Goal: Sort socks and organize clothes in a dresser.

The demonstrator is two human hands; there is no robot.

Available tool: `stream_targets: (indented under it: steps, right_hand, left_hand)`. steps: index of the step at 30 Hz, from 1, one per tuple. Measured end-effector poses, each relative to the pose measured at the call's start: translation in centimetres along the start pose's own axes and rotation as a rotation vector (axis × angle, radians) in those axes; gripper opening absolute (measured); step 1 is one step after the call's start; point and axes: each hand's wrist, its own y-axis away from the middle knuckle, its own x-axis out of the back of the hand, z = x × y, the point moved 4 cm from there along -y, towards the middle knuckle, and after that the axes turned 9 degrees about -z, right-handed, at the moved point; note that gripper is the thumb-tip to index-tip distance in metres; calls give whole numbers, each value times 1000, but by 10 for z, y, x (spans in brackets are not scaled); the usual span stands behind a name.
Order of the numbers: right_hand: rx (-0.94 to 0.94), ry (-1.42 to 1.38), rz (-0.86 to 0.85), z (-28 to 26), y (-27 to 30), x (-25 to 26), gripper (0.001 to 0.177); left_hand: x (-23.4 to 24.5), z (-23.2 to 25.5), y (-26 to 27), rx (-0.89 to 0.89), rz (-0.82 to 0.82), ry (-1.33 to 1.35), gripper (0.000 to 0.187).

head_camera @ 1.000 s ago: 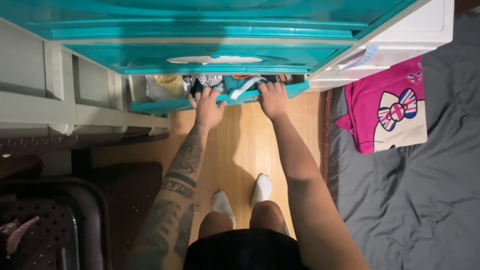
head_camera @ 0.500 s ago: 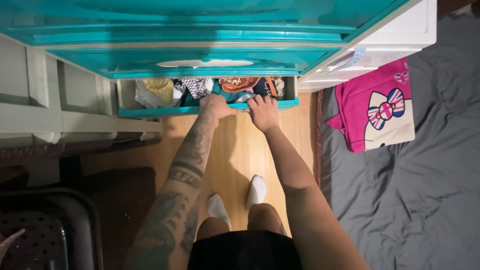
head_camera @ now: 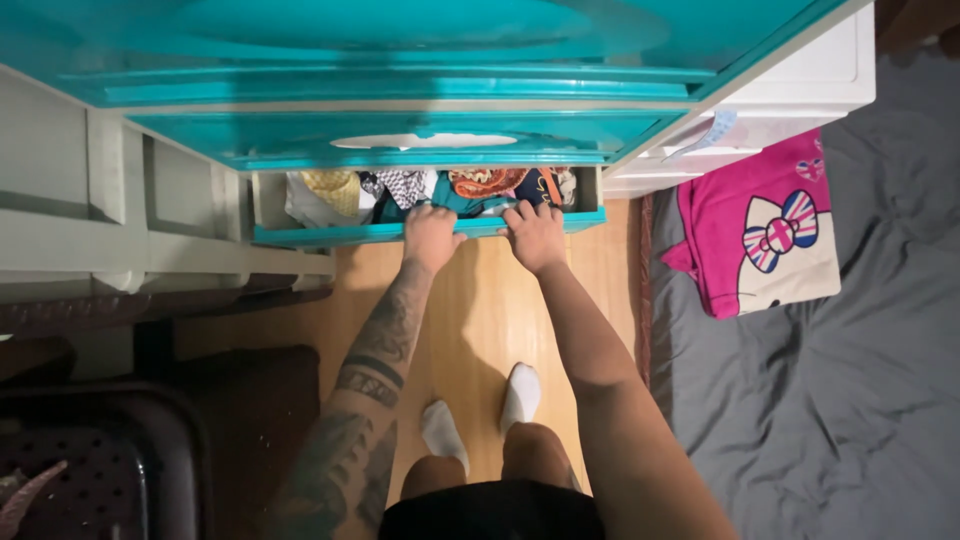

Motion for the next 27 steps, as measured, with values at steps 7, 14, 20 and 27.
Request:
stream_targets:
  steps: [7, 14, 20, 27]
  right_hand:
    - [12, 3, 23, -5, 6, 1, 25]
    - [25, 9, 58, -10, 11, 0, 30]
    - [-93, -259, 65, -16, 31, 5, 50]
    - [-675, -495, 570, 51, 47, -63, 170]
  left_hand:
    - [46, -3, 24, 249, -212, 252, 73]
    - [-43, -101, 84, 666, 704, 1876, 119]
    - [-52, -126, 92, 754, 495, 1771, 103]
    - [-44, -153, 76, 757, 684, 2172, 91]
